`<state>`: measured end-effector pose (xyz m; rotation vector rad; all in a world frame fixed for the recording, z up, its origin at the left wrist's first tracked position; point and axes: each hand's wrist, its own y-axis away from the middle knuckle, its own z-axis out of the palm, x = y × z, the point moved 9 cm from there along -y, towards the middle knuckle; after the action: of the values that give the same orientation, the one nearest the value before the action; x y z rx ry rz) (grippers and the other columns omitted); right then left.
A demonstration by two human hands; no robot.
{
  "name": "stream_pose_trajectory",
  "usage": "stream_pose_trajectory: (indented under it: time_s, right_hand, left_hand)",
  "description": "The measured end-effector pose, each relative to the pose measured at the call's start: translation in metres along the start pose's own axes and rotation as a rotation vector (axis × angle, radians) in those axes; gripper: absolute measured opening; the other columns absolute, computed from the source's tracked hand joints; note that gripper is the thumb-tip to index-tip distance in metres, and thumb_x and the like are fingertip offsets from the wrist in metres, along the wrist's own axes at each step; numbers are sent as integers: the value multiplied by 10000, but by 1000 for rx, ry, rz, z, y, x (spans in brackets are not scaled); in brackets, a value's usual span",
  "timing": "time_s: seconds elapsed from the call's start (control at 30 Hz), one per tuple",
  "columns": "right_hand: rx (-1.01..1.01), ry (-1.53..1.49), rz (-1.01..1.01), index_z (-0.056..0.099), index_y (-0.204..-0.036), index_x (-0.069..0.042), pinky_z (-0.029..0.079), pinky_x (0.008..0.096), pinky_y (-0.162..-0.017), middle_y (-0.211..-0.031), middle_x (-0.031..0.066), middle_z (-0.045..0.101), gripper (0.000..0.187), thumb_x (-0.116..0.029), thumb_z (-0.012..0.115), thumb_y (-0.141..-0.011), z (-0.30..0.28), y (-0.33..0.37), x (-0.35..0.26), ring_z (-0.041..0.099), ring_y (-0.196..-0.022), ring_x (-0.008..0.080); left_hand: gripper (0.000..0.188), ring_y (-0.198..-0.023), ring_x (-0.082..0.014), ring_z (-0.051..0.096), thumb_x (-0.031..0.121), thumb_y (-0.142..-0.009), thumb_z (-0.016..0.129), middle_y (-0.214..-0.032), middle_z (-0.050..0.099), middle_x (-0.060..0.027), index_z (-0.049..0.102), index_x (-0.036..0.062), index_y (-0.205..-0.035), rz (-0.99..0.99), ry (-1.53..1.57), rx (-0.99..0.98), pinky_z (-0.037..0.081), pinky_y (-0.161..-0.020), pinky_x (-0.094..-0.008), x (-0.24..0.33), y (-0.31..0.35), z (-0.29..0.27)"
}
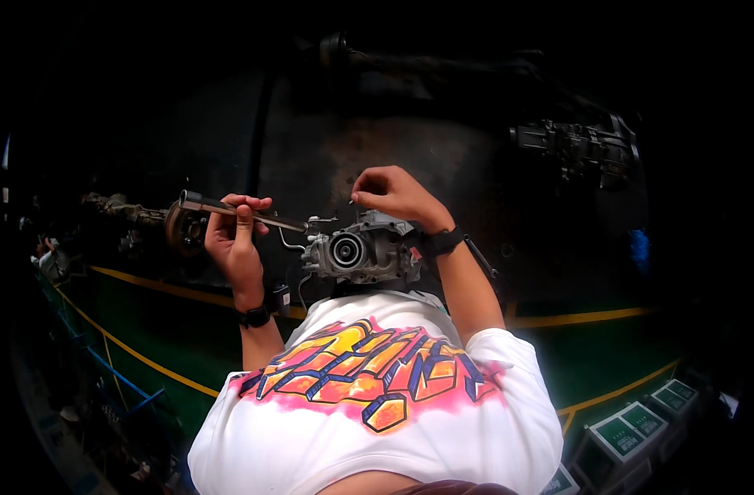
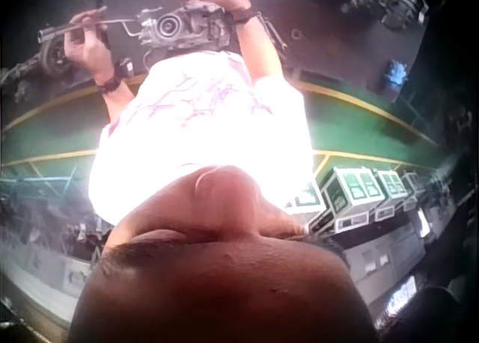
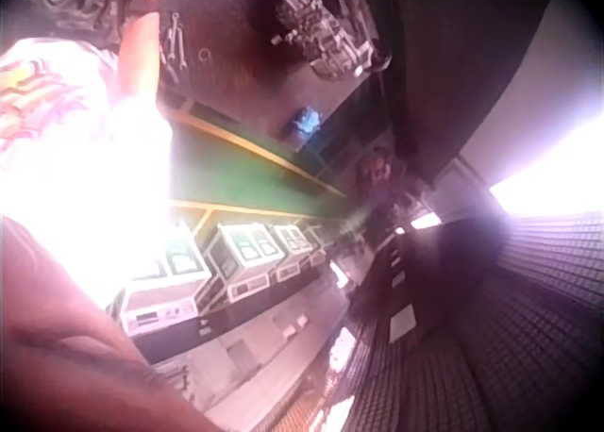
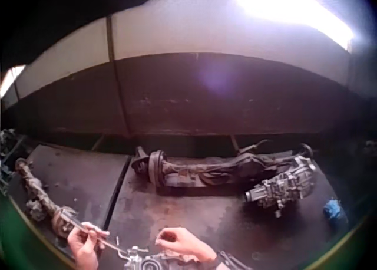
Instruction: The person disassembles an automotive transmission component on a workbench, using a long thin rod to push through a top opening, then picks up a socket extension to loosen internal parts, and finally uses a ratchet to remove fasteners from the housing.
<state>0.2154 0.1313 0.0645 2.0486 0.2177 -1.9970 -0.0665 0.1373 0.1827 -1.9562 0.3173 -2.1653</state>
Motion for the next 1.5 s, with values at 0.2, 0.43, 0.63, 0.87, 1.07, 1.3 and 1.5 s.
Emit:
stream_pose_trajectory:
  time_s: [0.2,0.43,0.63,0.87,1.07,1.3,1.5]
  right_hand:
    - [259,131,161,756,-1141,-1,568,300,-819,-983,46,760,256,-197,819,-989,-86,96,39,691,-893,115]
    - [410,187,633,762,-1095,-28,595,351,-839,-983,65,775,213,-123,802,-908,-95,287,320,735,-912,171]
    - [392,-98,735,749,-1112,-35,555,312,-770,-958,40,747,218,-94,784,-904,-51,331,398,693,-851,147]
    - [521,1,675,741,-1119,-13,582,330,-825,-985,57,757,216,-35,741,-904,-63,333,453,720,-915,178]
    - [781,-373,695,743,-1255,-17,617,340,-886,-1125,100,769,289,-33,719,-968,-49,334,452,750,-1026,210]
    - [657,346,502,754,-1267,-1,598,343,-898,-1098,101,783,308,-101,750,-977,-50,318,436,747,-1016,187]
    - [259,97,660,790,-1223,29,582,412,-1019,-1092,186,813,308,-131,748,-963,0,299,466,780,-1081,333]
  left_hand:
    - [252,-1025,-237,811,251,-1146,667,-1093,748,-100,682,21,-1247,11,176,68,483,-599,-196,6,0,-40]
    - [392,-861,-201,669,398,-1172,596,-978,637,-78,626,12,-1231,103,267,272,571,-823,-312,24,2,-98]
    - [408,-854,-195,636,418,-1162,610,-946,608,-62,628,14,-1212,123,155,256,545,-787,-299,32,2,-94]
    - [365,-906,-212,604,386,-1160,623,-949,563,-57,623,28,-1230,33,130,219,532,-844,-325,26,7,-76]
    - [385,-875,-200,605,436,-1162,606,-937,561,-50,610,55,-1216,33,60,269,524,-837,-317,27,17,-81]
    - [388,-840,-181,600,449,-1174,574,-910,542,-40,604,62,-1190,56,-29,310,463,-733,-286,34,21,-85]
    - [406,-616,-127,504,457,-1199,515,-764,477,-19,551,71,-1081,73,-243,257,445,-571,-259,43,29,-94]
